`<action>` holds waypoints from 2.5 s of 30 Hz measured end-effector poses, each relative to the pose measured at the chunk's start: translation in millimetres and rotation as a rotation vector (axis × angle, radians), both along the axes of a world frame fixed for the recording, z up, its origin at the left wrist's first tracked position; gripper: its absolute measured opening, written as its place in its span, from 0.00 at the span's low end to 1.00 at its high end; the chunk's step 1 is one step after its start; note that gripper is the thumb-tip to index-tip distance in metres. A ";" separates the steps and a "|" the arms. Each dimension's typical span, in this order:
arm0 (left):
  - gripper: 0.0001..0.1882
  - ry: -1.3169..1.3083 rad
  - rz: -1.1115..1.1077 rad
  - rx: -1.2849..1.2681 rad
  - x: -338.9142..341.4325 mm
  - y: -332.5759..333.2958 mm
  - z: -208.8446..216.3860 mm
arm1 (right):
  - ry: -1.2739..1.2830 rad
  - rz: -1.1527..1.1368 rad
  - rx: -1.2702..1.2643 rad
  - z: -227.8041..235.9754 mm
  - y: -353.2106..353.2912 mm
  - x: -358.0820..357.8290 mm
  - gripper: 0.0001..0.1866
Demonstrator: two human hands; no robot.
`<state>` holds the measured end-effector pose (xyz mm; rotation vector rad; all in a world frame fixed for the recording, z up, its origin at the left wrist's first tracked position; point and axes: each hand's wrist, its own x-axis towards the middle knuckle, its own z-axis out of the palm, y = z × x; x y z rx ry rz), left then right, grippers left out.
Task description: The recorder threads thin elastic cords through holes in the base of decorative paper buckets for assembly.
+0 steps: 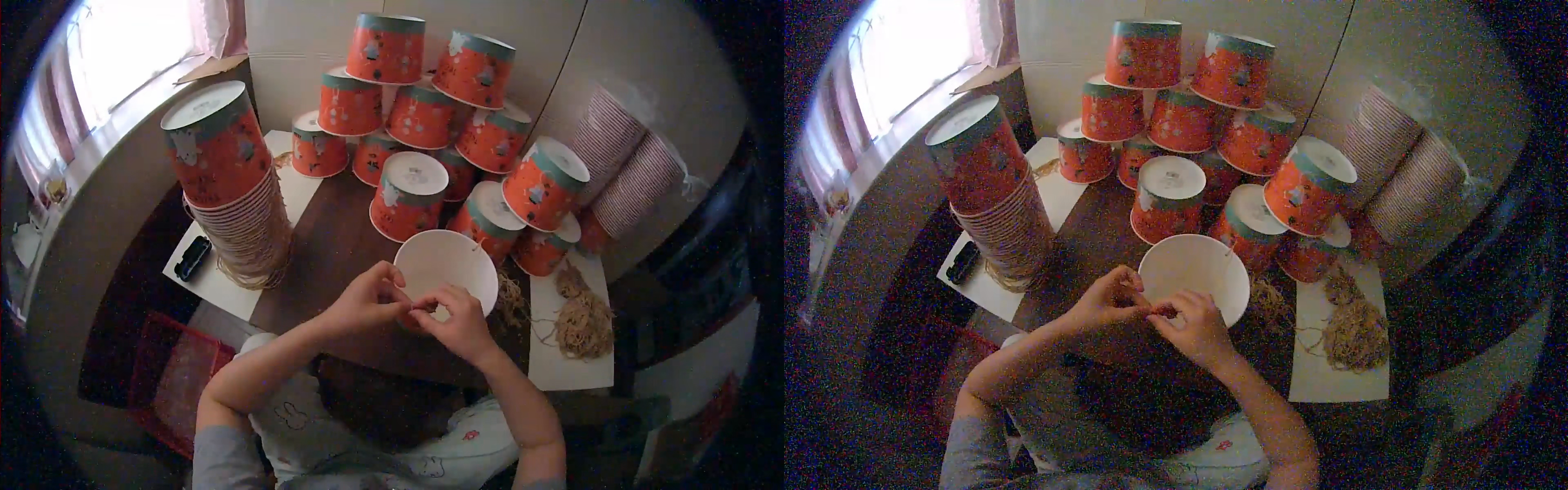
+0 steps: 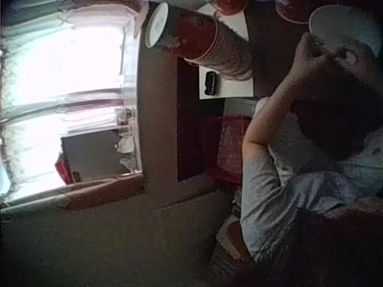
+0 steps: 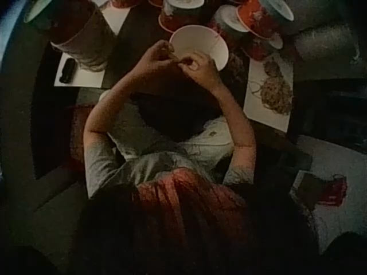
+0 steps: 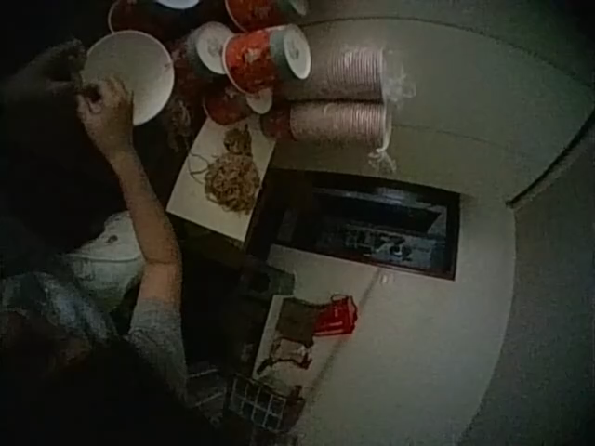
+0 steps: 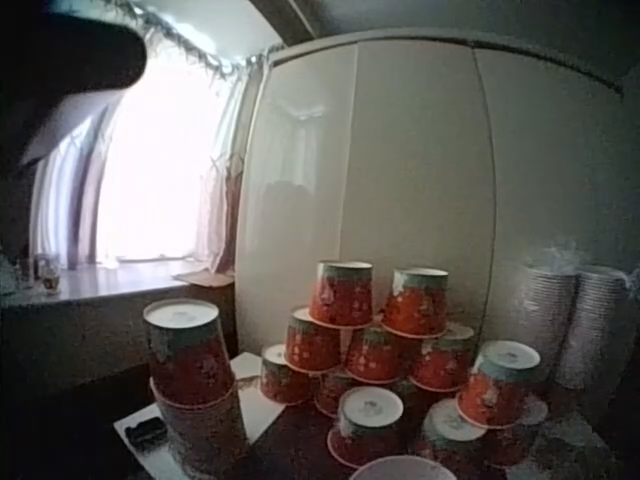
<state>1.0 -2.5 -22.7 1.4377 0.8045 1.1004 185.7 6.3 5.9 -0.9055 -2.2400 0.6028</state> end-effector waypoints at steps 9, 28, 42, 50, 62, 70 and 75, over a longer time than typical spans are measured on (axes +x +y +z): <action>0.13 0.033 0.024 -0.077 0.3 -5.2 8.6 | -0.023 -0.018 0.065 -4.7 0.7 -1.4 0.08; 0.08 0.506 0.210 0.483 6.0 -4.9 -2.0 | 0.122 -0.040 -0.351 -3.3 7.0 4.3 0.09; 0.04 0.165 0.163 0.064 5.7 -6.0 -0.7 | 0.044 -0.060 -0.366 2.3 5.2 7.0 0.09; 0.05 0.259 0.161 0.153 1.3 -2.7 -1.8 | -0.013 -0.009 -0.371 7.1 5.6 11.7 0.08; 0.06 0.505 0.228 0.523 8.2 -10.1 7.1 | 0.052 -0.020 -0.472 -0.3 7.9 12.7 0.08; 0.04 0.534 0.237 0.470 8.9 -12.0 9.6 | 0.098 -0.021 -0.457 -4.2 8.9 14.2 0.09; 0.04 0.513 0.243 0.468 10.1 -12.5 10.6 | 0.102 0.031 -0.384 3.8 4.9 10.3 0.07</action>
